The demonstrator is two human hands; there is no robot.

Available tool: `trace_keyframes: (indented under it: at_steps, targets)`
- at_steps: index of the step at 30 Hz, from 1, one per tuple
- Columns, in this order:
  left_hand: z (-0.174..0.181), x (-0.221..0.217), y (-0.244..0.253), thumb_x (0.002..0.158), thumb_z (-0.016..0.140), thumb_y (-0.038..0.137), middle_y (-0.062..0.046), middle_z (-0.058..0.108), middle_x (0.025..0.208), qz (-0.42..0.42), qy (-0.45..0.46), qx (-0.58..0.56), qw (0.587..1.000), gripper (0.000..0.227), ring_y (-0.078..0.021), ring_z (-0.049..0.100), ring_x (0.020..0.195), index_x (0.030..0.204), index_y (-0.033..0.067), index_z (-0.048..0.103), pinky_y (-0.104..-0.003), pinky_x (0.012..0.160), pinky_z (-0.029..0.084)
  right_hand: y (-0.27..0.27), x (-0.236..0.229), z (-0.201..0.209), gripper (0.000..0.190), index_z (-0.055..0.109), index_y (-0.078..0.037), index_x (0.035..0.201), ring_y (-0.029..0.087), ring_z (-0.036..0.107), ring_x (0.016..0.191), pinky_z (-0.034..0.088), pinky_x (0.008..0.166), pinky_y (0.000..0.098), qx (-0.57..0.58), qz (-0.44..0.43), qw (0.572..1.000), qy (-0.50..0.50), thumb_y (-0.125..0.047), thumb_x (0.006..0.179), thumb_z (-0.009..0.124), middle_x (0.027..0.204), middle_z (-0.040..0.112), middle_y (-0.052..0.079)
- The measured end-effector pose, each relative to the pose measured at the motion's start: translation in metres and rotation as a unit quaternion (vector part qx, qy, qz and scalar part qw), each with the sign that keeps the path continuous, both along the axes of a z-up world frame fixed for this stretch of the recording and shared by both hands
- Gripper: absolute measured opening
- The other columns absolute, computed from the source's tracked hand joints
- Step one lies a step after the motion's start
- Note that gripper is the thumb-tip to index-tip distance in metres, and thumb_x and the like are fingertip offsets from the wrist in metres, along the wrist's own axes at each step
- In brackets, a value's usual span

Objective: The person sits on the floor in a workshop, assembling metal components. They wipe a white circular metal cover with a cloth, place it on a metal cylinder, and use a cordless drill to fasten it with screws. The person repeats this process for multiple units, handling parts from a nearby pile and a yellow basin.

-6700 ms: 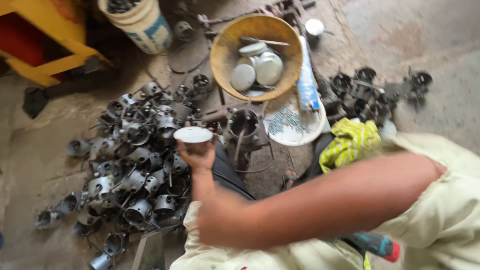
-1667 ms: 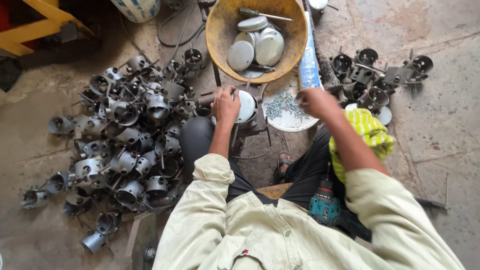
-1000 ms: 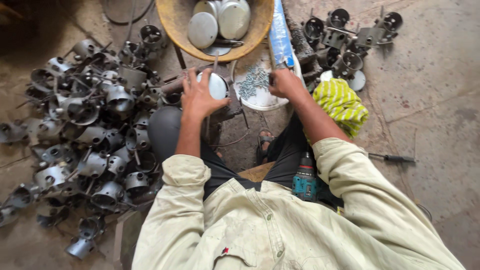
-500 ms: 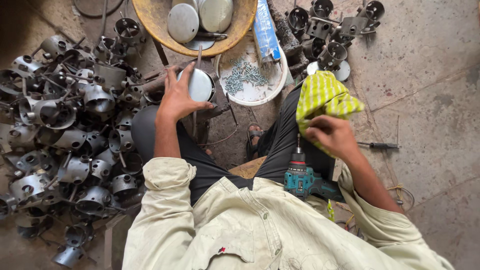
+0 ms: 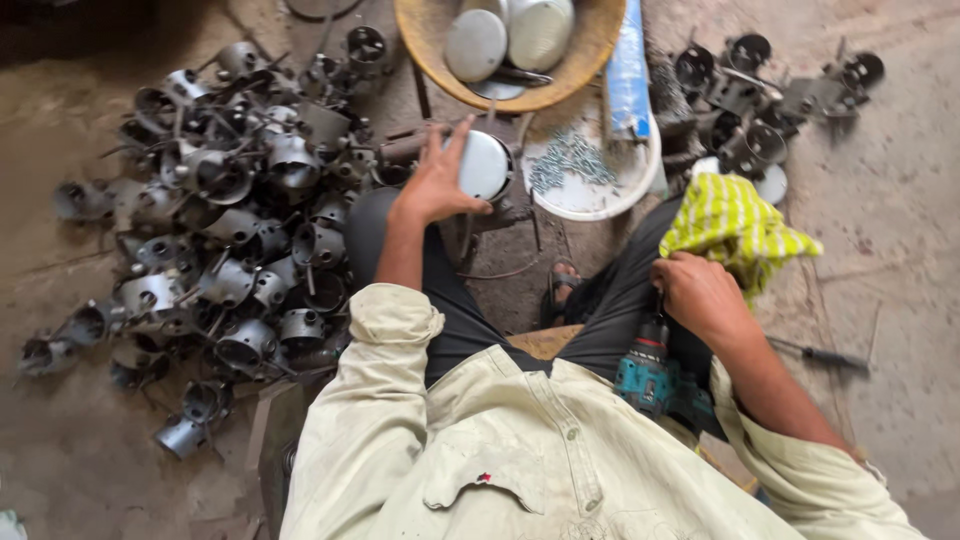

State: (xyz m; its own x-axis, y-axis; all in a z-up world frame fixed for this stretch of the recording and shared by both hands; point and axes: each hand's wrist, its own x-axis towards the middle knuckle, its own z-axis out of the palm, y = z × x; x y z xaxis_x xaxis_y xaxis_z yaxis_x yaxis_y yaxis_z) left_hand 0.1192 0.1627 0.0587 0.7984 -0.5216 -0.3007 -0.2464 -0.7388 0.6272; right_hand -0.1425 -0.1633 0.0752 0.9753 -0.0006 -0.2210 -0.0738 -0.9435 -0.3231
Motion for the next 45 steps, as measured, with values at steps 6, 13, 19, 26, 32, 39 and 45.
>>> trace_keyframes:
  at_steps: [6, 13, 19, 26, 32, 39, 45]
  targets:
    - [0.004, 0.008, 0.008, 0.049, 0.103, 0.030, -0.028, 0.013, 0.165, -0.035, 0.007, -0.011, 0.999, 0.140, -0.0482, 0.031, 0.148, 0.162, 0.0269, 0.020, -0.047, 0.120, 0.036, -0.010, 0.013, -0.014, 0.018, 0.070, -0.004, 0.089, 0.039, 0.069, 0.088, 0.057, 0.076, 0.0485, 0.003, 0.034, 0.998, 0.061, -0.001, 0.072, 0.068, 0.086, 0.071, 0.018]
    - [0.000, 0.005, 0.015, 0.051, 0.102, 0.036, -0.029, 0.018, 0.161, -0.008, -0.020, 0.011, 1.000, 0.135, -0.0449, 0.034, 0.146, 0.160, 0.0145, 0.025, -0.044, 0.118, 0.036, -0.019, 0.025, -0.001, 0.021, 0.079, -0.005, 0.093, 0.036, 0.073, 0.087, 0.059, 0.079, 0.0429, 0.066, 0.054, 0.989, 0.123, -0.003, 0.074, 0.070, 0.090, 0.077, 0.019]
    - [-0.006, -0.001, 0.019, 0.052, 0.099, 0.037, -0.021, 0.037, 0.158, 0.005, -0.065, 0.002, 0.998, 0.131, -0.0395, 0.044, 0.144, 0.160, 0.0114, 0.029, -0.041, 0.118, 0.040, -0.034, 0.021, 0.010, 0.020, 0.073, 0.004, 0.103, 0.021, 0.083, 0.077, 0.065, 0.071, 0.0345, 0.274, -0.125, 0.918, 0.260, -0.008, 0.091, 0.063, 0.087, 0.081, 0.011]
    - [-0.006, 0.004, 0.030, 0.050, 0.099, 0.047, -0.022, 0.046, 0.152, 0.050, -0.038, 0.015, 0.998, 0.133, -0.0368, 0.052, 0.136, 0.155, 0.0047, 0.030, -0.041, 0.112, 0.044, -0.043, 0.008, -0.009, 0.021, 0.073, 0.007, 0.103, 0.020, 0.080, 0.076, 0.064, 0.073, 0.0338, 0.314, -0.148, 0.911, 0.221, -0.009, 0.093, 0.064, 0.087, 0.080, 0.013]
    - [0.016, -0.016, 0.015, 0.056, 0.090, 0.063, -0.019, 0.049, 0.150, 0.125, -0.056, 0.083, 0.987, 0.130, -0.0362, 0.057, 0.130, 0.157, 0.0058, 0.030, -0.051, 0.106, 0.049, -0.042, 0.007, -0.012, 0.024, 0.073, 0.009, 0.102, 0.021, 0.080, 0.077, 0.065, 0.074, 0.0333, 0.351, -0.189, 0.891, 0.219, -0.010, 0.091, 0.064, 0.088, 0.079, 0.012]
    - [0.011, -0.056, -0.053, 0.067, 0.082, 0.067, -0.024, 0.037, 0.153, 0.219, -0.077, 0.130, 0.964, 0.130, -0.0452, 0.053, 0.128, 0.156, -0.0031, 0.018, -0.055, 0.092, 0.055, -0.038, 0.008, -0.013, 0.023, 0.075, 0.009, 0.100, 0.022, 0.078, 0.074, 0.066, 0.073, 0.0353, 0.339, -0.224, 0.887, 0.222, -0.011, 0.090, 0.067, 0.086, 0.079, 0.017]
    - [-0.015, -0.038, -0.038, 0.052, 0.095, 0.054, -0.025, 0.037, 0.149, 0.193, -0.104, 0.097, 0.971, 0.138, -0.0460, 0.048, 0.130, 0.152, -0.0026, 0.019, -0.048, 0.106, 0.046, -0.040, 0.004, -0.017, 0.023, 0.076, 0.008, 0.100, 0.021, 0.078, 0.074, 0.065, 0.073, 0.0344, 0.346, -0.223, 0.888, 0.206, -0.010, 0.089, 0.067, 0.087, 0.079, 0.014]
